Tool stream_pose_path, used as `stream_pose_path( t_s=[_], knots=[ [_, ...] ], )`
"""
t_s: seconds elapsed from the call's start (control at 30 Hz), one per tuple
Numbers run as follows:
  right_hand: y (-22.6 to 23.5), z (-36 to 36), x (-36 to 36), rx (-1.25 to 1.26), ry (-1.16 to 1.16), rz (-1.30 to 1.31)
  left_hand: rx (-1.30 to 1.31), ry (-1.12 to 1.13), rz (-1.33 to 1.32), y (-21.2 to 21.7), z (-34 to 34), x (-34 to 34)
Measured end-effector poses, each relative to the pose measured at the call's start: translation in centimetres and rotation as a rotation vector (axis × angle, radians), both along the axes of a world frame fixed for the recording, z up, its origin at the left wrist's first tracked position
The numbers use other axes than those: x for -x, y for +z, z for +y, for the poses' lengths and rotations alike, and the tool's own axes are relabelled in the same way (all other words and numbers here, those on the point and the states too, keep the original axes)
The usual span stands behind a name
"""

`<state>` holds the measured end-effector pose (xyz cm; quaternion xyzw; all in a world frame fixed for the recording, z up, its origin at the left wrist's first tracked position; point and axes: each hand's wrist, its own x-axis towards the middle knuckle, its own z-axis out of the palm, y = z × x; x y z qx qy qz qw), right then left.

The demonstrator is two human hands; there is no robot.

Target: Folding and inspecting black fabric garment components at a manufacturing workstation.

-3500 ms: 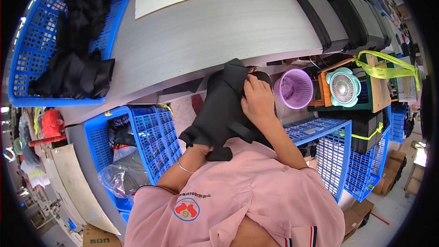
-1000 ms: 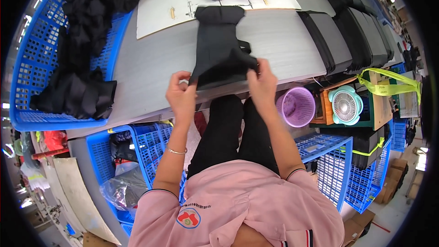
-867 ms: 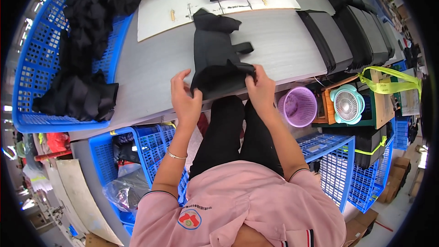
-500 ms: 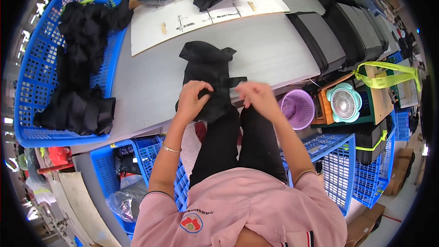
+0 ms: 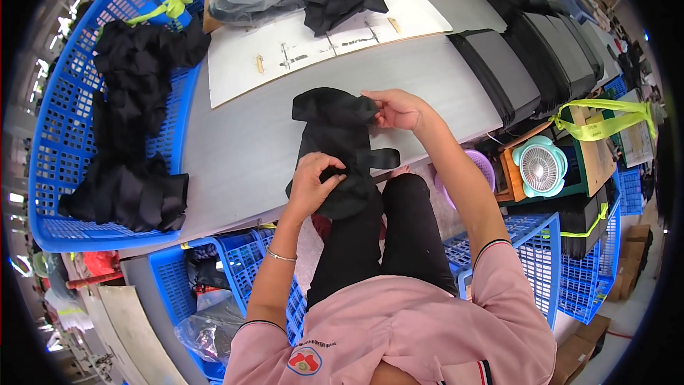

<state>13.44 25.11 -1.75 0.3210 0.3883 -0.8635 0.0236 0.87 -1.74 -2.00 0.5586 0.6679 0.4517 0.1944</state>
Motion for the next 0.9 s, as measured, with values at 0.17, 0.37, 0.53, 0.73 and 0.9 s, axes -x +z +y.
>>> stream_pose_path(
  t_s=[0.17, 0.37, 0.53, 0.73, 0.9],
  knots=[
    [3.6, -3.7, 1.2, -0.046, -0.081, 0.046, 0.034, 0.008, 0.012, -0.3, -0.4, 0.7],
    [6.3, -4.5, 2.4, -0.218, -0.072, 0.017, 0.028, 0.022, -0.022, -0.6, -0.4, 0.7],
    [4.8, -3.7, 2.0, -0.148, -0.075, 0.027, 0.015, 0.01, -0.004, -0.2, -0.2, 0.5],
    [3.6, -2.0, 1.0, -0.755, 0.051, -0.198, 0.023, -0.001, 0.01, -0.3, -0.4, 0.5],
    [0.7, 2.5, -1.8, -1.945, -0.49, -0.466, 0.023, -0.006, -0.006, 0.0, 0.5, -0.2]
  ],
)
